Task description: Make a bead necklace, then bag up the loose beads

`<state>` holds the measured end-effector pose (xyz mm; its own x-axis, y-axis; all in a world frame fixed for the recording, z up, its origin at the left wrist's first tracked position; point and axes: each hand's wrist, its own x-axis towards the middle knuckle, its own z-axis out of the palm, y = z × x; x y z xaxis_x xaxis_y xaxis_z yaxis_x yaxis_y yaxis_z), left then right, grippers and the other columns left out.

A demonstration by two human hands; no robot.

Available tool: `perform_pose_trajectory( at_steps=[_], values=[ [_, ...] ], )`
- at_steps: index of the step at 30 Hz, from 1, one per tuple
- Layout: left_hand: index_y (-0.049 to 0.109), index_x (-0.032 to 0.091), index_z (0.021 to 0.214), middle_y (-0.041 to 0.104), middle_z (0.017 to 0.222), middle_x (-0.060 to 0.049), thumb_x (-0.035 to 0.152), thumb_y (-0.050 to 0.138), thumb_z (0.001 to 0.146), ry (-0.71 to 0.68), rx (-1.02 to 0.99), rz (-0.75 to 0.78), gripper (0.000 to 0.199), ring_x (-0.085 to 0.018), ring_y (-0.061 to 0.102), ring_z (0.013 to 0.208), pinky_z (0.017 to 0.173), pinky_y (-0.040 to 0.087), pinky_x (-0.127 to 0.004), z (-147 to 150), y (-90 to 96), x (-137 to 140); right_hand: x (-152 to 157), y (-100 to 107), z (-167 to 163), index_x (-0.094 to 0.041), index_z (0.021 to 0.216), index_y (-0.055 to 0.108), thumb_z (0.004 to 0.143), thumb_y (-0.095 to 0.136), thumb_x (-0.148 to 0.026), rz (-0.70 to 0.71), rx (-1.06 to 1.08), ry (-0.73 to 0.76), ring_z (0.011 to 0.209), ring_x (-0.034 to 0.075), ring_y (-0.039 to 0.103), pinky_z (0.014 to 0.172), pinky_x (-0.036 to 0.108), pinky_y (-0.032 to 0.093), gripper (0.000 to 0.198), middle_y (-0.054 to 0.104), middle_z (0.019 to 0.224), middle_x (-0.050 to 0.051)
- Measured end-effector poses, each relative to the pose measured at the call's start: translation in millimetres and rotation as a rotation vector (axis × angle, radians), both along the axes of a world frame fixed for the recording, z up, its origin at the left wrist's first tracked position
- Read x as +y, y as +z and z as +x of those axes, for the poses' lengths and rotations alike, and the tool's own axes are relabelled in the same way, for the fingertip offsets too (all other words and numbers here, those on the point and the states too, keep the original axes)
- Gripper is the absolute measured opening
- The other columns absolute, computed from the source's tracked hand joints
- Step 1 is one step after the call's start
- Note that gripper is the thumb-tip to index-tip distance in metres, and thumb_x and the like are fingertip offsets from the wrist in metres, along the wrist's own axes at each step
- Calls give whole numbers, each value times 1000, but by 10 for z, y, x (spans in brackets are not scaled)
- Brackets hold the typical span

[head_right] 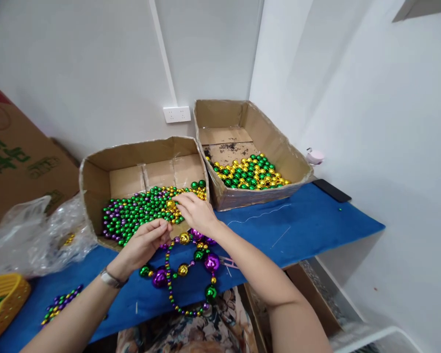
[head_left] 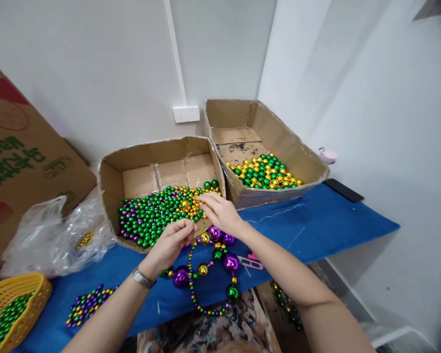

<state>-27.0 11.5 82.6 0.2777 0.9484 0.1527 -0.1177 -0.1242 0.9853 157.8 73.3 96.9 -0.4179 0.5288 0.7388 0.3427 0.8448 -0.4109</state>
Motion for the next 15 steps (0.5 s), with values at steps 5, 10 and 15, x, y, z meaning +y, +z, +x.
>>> perform_pose_trajectory(
  at_steps=[5,10,15],
  values=[
    [63,15,77,48,61,2,36,66,83,-28,-89,-54,22,-11,42,59,60,35,-24,-48,-29,12,-191,-218,109,-23,112,65,95,47,-26,-33,25,196,101,19,62,92,37,50,25,67,106,8],
    [63,15,75,48,62,1,33,64,85,-45,-98,-60,21,-10,42,60,60,35,-23,-48,-22,6,-161,-430,-21,-21,114,63,94,48,-25,-66,-14,173,100,19,61,91,35,49,25,66,108,8],
    [63,15,78,50,65,1,32,64,86,-25,-99,-54,19,-10,45,61,61,37,-23,-31,-19,1,-187,-441,-47,-20,97,65,95,47,-25,-61,-38,96,95,18,60,85,32,48,19,65,100,8]
  ],
)
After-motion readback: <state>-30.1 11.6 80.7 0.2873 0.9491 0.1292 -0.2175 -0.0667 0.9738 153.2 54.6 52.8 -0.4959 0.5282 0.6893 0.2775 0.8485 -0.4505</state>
